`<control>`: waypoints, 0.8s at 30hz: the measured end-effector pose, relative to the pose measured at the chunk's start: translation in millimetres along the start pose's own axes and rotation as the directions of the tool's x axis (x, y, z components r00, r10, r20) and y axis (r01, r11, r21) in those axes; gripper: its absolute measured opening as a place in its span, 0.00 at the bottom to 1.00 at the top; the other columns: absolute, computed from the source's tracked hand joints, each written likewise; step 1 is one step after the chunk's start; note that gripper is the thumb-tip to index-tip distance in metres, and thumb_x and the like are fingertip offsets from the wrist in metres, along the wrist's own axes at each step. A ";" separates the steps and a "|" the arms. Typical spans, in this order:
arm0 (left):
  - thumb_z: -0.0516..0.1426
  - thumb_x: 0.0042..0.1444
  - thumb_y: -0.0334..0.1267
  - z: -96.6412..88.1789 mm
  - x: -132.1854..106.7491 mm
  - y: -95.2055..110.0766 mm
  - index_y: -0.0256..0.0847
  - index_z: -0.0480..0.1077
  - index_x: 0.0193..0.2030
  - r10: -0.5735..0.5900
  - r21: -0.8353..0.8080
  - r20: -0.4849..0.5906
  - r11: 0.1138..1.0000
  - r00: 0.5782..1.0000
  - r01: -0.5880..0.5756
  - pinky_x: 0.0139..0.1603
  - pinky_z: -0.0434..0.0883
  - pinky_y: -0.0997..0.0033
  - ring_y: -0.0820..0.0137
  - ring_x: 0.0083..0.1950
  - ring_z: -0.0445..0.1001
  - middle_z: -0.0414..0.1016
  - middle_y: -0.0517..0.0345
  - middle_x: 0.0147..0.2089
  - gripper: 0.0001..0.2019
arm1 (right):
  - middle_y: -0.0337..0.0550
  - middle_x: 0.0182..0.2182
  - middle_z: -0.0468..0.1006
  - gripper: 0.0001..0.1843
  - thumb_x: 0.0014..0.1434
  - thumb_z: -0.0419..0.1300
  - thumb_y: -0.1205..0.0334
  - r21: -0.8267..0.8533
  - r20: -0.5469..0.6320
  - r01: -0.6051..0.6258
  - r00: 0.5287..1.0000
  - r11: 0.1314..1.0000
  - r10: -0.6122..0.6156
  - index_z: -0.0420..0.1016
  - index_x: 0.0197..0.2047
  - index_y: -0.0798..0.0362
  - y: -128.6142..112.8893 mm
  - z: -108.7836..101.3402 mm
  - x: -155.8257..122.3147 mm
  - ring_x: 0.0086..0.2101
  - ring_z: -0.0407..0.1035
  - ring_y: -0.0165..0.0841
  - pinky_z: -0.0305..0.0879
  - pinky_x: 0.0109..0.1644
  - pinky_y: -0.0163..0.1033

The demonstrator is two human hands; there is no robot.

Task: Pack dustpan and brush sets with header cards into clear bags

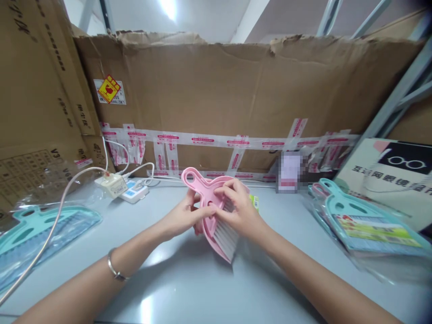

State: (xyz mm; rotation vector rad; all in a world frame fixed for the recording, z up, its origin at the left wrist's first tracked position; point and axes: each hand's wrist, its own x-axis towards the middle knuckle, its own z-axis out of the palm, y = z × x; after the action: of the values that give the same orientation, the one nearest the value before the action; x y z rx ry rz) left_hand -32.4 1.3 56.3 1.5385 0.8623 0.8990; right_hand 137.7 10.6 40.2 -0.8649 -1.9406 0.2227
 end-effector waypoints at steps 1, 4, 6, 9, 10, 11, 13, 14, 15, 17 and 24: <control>0.58 0.51 0.45 -1.1 -2.8 4.7 0.46 0.59 0.55 0.047 0.003 0.019 0.999 0.999 -0.047 0.22 0.69 0.75 0.76 0.23 0.69 0.71 0.57 0.39 0.24 | 0.43 0.35 0.64 0.06 0.53 0.59 0.61 0.024 0.015 0.016 1.000 1.000 -0.016 0.69 0.35 0.52 -4.5 -1.8 1.7 0.40 0.63 0.36 0.61 0.46 0.45; 0.61 0.48 0.45 -7.9 -8.4 18.0 0.43 0.68 0.49 0.227 0.033 0.005 0.973 0.974 -0.227 0.24 0.69 0.74 0.75 0.25 0.68 0.73 0.54 0.39 0.21 | 0.42 0.34 0.64 0.03 0.55 0.58 0.62 0.099 0.094 0.074 0.992 0.992 -0.083 0.66 0.32 0.52 -16.7 -8.2 7.5 0.40 0.63 0.35 0.62 0.45 0.43; 0.64 0.43 0.44 -15.2 -9.1 24.7 0.40 0.72 0.42 0.350 0.105 -0.056 0.934 0.935 -0.343 0.25 0.68 0.73 0.73 0.26 0.69 0.74 0.52 0.40 0.18 | 0.42 0.33 0.64 0.03 0.55 0.57 0.62 0.127 0.122 0.104 0.985 0.987 -0.119 0.66 0.32 0.51 -23.3 -9.9 11.5 0.41 0.63 0.35 0.63 0.44 0.42; 0.64 0.43 0.41 -33.4 -7.1 33.3 0.39 0.72 0.34 0.471 0.256 -0.258 0.875 0.843 -0.411 0.25 0.67 0.74 0.72 0.28 0.69 0.74 0.54 0.35 0.12 | 0.42 0.33 0.64 0.04 0.56 0.57 0.62 0.137 0.041 0.110 0.992 0.984 -0.117 0.65 0.33 0.52 -21.9 -10.6 15.9 0.40 0.64 0.34 0.64 0.42 0.41; 0.63 0.45 0.40 -41.6 -7.1 36.3 0.39 0.71 0.33 0.508 0.303 -0.350 0.856 0.787 -0.418 0.24 0.65 0.76 0.73 0.26 0.68 0.74 0.56 0.34 0.10 | 0.42 0.33 0.64 0.04 0.57 0.56 0.62 0.130 -0.009 0.104 0.995 0.986 -0.104 0.65 0.32 0.52 -17.3 -11.1 16.5 0.38 0.64 0.34 0.64 0.40 0.40; 0.62 0.47 0.39 -50.4 -8.1 39.3 0.39 0.70 0.33 0.539 0.347 -0.429 0.839 0.725 -0.419 0.22 0.63 0.77 0.76 0.24 0.66 0.74 0.57 0.33 0.08 | 0.42 0.34 0.64 0.04 0.57 0.56 0.63 0.109 -0.055 0.102 0.994 0.989 -0.096 0.65 0.32 0.52 -11.0 -11.7 16.8 0.36 0.64 0.33 0.64 0.39 0.39; 0.61 0.48 0.37 -67.3 -14.5 43.5 0.40 0.69 0.33 0.586 0.431 -0.490 0.806 0.645 -0.405 0.19 0.61 0.78 0.79 0.21 0.63 0.73 0.60 0.32 0.07 | 0.43 0.34 0.64 0.01 0.56 0.56 0.65 0.025 -0.079 0.129 0.989 0.991 -0.127 0.66 0.33 0.52 4.4 -11.9 16.0 0.36 0.64 0.33 0.64 0.40 0.40; 0.62 0.47 0.36 -74.4 -20.0 43.8 0.40 0.68 0.32 0.590 0.472 -0.473 0.797 0.655 -0.377 0.20 0.62 0.77 0.78 0.21 0.63 0.72 0.60 0.31 0.07 | 0.44 0.34 0.65 0.01 0.56 0.56 0.66 -0.030 -0.036 0.170 0.985 0.985 -0.171 0.66 0.34 0.53 11.9 -10.9 15.2 0.36 0.64 0.33 0.64 0.40 0.40; 0.62 0.46 0.36 -80.1 -26.6 42.3 0.40 0.67 0.32 0.588 0.511 -0.441 0.785 0.678 -0.349 0.21 0.63 0.76 0.77 0.21 0.65 0.72 0.61 0.30 0.08 | 0.45 0.35 0.66 0.02 0.56 0.55 0.67 -0.084 0.039 0.229 0.973 0.970 -0.227 0.67 0.35 0.53 18.5 -8.8 14.3 0.36 0.63 0.33 0.64 0.40 0.40; 0.63 0.45 0.36 -87.3 -41.8 33.6 0.41 0.67 0.30 0.574 0.608 -0.364 0.743 0.734 -0.280 0.26 0.65 0.74 0.73 0.26 0.68 0.71 0.61 0.30 0.08 | 0.47 0.35 0.69 0.05 0.57 0.53 0.69 -0.173 0.232 0.384 0.911 0.907 -0.341 0.68 0.37 0.54 28.1 -1.6 12.4 0.36 0.63 0.33 0.62 0.39 0.40; 0.56 0.51 0.40 -87.5 -71.4 -18.7 0.42 0.66 0.27 0.333 0.793 -0.168 0.605 0.928 -0.073 0.37 0.66 0.72 0.68 0.33 0.71 0.73 0.57 0.31 0.06 | 0.47 0.35 0.72 0.10 0.57 0.51 0.75 -0.287 0.647 0.595 0.699 0.751 -0.307 0.72 0.37 0.55 40.9 21.9 10.4 0.32 0.62 0.32 0.57 0.38 0.39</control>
State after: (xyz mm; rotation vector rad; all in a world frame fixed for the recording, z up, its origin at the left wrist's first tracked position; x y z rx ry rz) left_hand -143.5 -21.6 40.7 2.3369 1.4508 1.0019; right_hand 136.0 51.6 16.2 -0.5945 -2.7922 -0.3847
